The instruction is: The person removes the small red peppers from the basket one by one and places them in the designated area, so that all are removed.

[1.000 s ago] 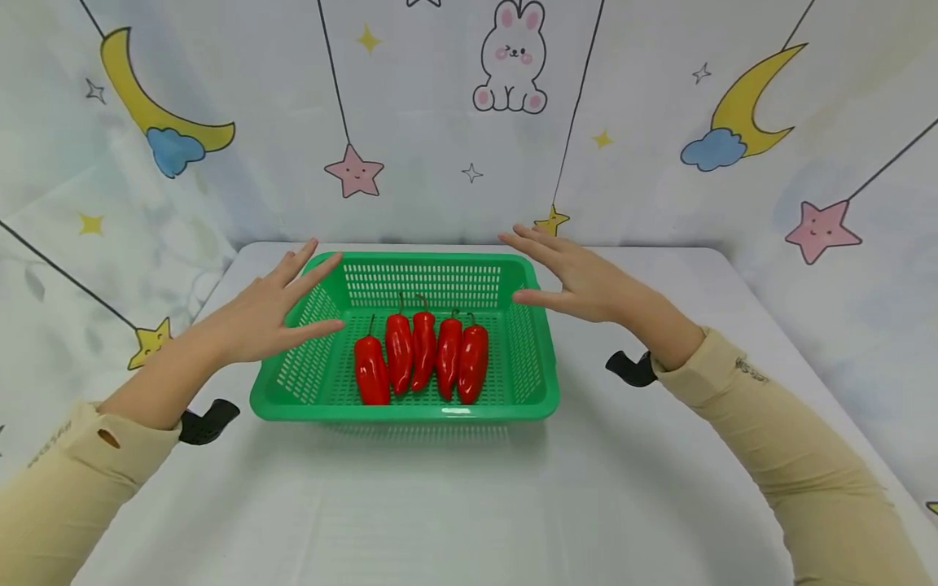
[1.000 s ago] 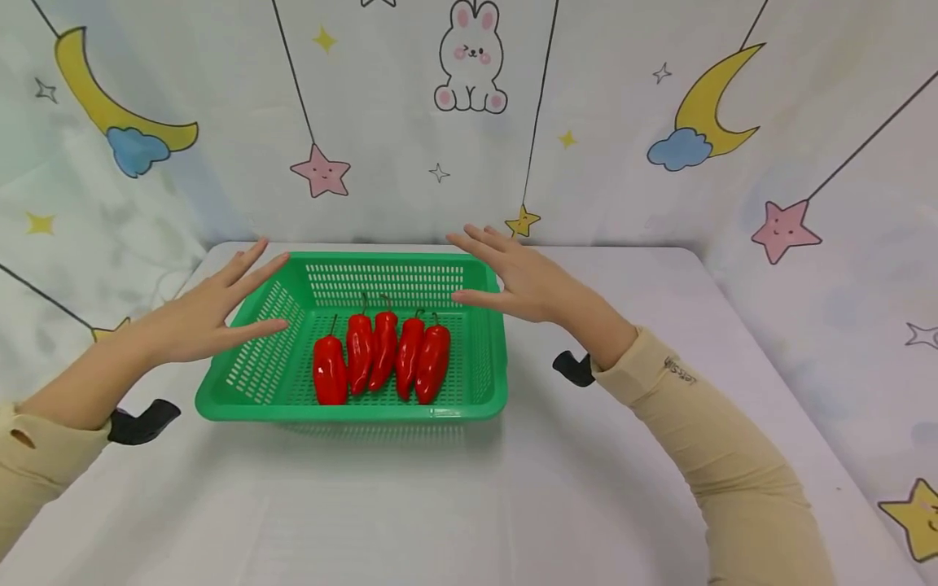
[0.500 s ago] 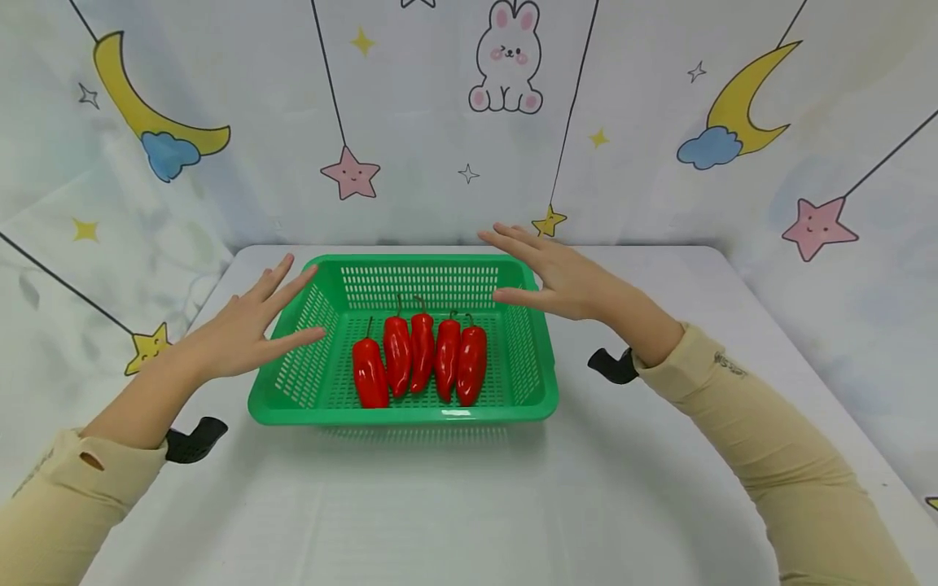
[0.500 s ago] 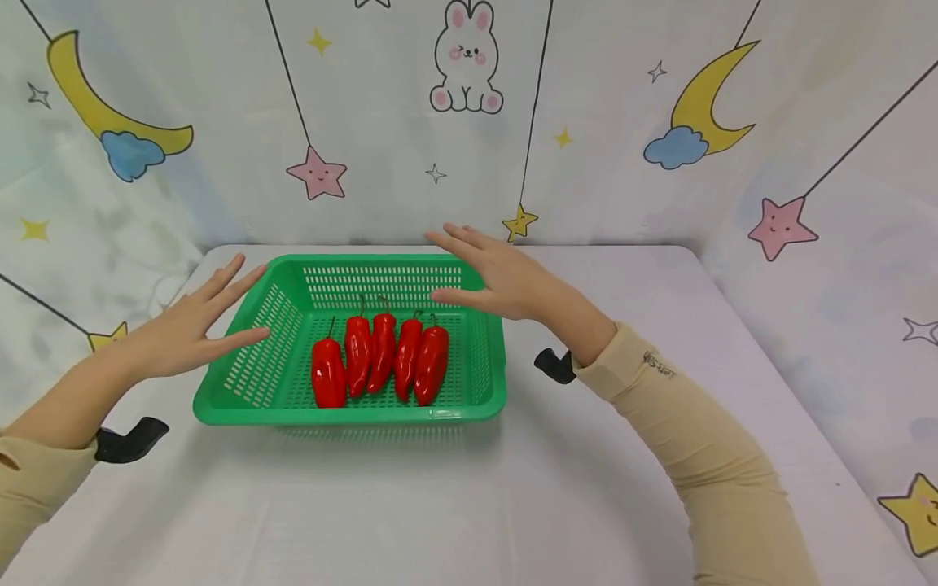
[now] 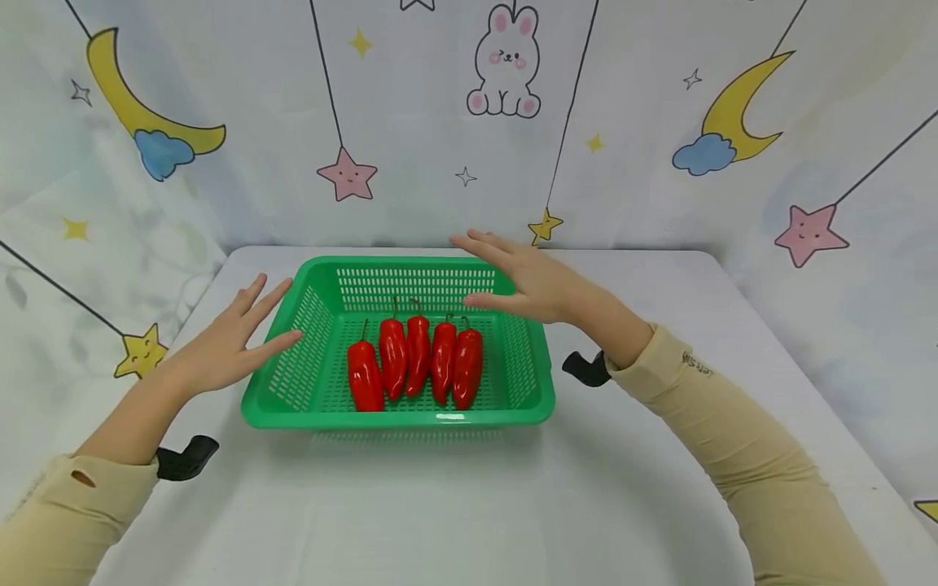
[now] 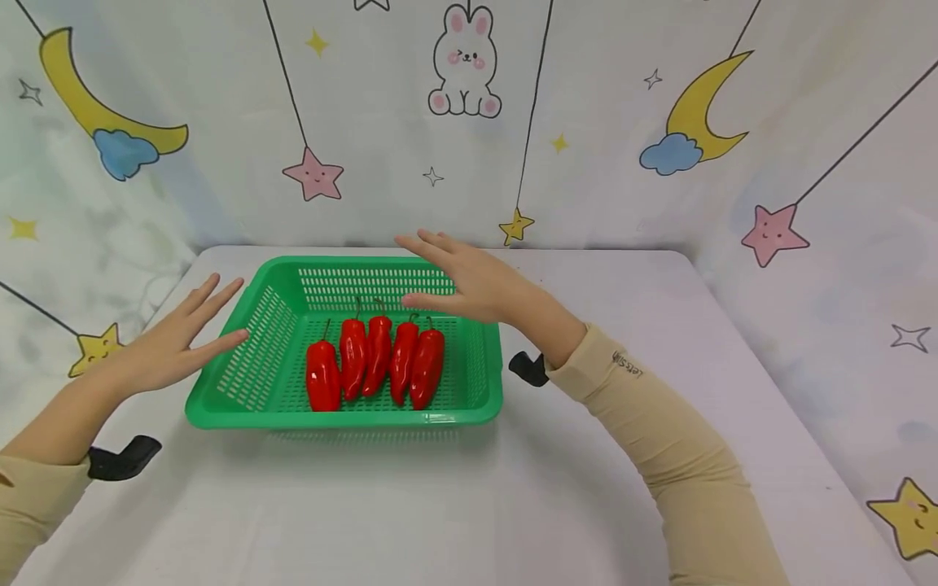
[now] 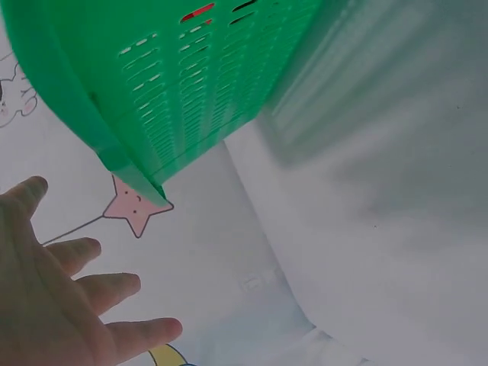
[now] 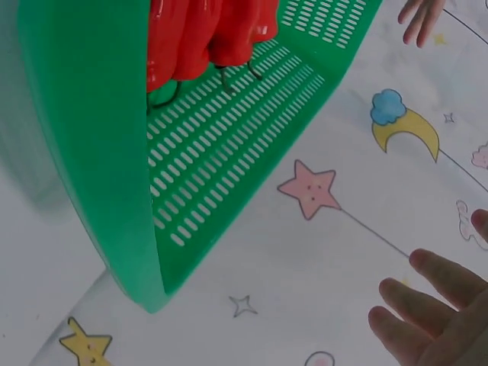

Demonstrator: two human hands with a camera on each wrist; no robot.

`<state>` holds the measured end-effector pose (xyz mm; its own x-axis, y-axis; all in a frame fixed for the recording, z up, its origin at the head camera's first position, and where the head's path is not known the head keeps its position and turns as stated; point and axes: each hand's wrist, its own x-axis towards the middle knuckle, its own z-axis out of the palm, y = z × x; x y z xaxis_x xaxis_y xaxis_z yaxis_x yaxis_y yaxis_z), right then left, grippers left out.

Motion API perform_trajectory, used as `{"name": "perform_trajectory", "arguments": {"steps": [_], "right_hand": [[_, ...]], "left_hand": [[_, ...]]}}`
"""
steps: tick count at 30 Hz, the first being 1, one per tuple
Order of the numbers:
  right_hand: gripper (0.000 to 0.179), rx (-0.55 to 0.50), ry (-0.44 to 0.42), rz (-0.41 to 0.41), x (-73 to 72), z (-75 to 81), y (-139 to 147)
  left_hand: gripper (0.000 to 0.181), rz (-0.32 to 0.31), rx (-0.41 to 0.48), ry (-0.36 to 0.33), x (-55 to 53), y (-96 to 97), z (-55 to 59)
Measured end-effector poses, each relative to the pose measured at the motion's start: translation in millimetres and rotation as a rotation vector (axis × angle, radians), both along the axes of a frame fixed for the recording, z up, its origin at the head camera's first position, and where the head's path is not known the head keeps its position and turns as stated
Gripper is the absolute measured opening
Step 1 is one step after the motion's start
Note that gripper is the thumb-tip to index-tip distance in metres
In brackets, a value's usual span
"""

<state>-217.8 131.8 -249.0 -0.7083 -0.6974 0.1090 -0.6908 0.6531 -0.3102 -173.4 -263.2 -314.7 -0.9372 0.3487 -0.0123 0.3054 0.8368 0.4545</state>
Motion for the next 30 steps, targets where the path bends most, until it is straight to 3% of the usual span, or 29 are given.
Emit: {"name": "perform_trajectory", "arguments": {"steps": [6, 15, 30], "right_hand": [[0.071, 0.004, 0.019, 0.005, -2.2, -2.4, -5.3], [0.072, 0.009, -0.003, 0.019, -7.0, -6.9, -19.6], [0.072, 0.036, -0.034, 0.037, -14.5, -18.3, -39.5]], "left_hand": [[0.074, 0.019, 0.078, -0.038, -1.7, -0.6, -8.3], [0.069, 0.038, 0.175, -0.002, -2.9, 1.2, -21.4], [0.067, 0.044, 0.328, -0.062, -4.0, 2.1, -38.6]]}}
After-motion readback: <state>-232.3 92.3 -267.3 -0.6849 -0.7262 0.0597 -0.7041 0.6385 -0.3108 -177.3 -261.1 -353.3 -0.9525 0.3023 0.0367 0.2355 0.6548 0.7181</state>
